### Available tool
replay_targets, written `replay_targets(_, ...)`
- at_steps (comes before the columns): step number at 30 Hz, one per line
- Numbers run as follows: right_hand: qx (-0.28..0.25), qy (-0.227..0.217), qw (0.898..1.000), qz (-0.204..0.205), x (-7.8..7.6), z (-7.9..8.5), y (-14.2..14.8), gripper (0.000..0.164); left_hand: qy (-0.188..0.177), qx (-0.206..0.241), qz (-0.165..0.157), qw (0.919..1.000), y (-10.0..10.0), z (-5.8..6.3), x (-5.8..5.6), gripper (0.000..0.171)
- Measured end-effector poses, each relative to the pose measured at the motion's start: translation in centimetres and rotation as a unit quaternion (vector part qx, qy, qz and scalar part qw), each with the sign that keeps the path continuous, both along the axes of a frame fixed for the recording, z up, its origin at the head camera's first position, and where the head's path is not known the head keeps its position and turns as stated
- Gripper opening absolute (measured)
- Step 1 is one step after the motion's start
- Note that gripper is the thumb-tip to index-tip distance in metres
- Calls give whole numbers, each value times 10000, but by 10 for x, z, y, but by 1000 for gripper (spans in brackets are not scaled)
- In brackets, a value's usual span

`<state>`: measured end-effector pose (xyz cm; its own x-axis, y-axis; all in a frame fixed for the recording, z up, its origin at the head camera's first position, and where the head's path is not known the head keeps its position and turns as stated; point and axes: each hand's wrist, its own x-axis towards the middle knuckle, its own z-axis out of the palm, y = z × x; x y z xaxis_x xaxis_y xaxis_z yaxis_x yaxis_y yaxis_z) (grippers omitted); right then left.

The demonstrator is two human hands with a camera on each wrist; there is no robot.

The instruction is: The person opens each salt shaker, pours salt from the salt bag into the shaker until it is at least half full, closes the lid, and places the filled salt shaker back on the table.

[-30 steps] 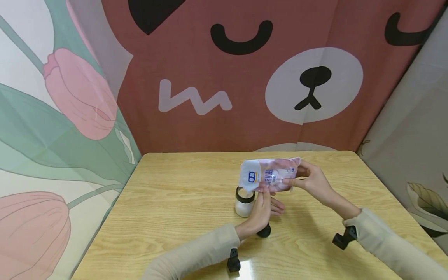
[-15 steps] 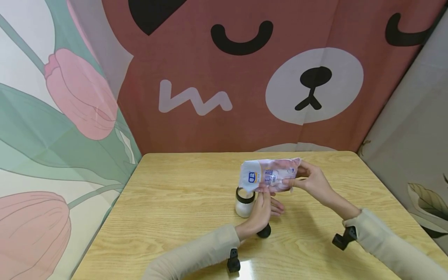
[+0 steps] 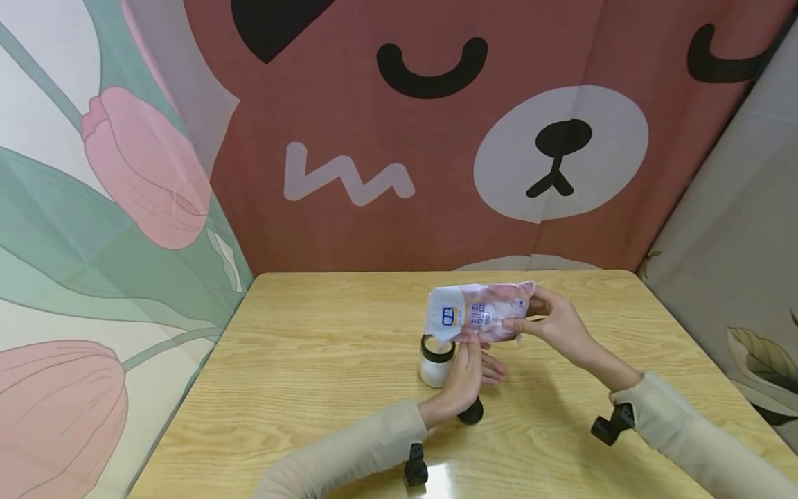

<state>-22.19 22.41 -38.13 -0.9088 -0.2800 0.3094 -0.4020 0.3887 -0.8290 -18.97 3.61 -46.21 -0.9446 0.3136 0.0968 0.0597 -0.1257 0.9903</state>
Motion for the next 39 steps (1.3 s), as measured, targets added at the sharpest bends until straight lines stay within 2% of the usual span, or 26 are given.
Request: replay_targets(39, 171, 61, 9998, -118, 2, 1, 1, 39, -4, -25, 41, 10000, 2, 0, 1, 54)
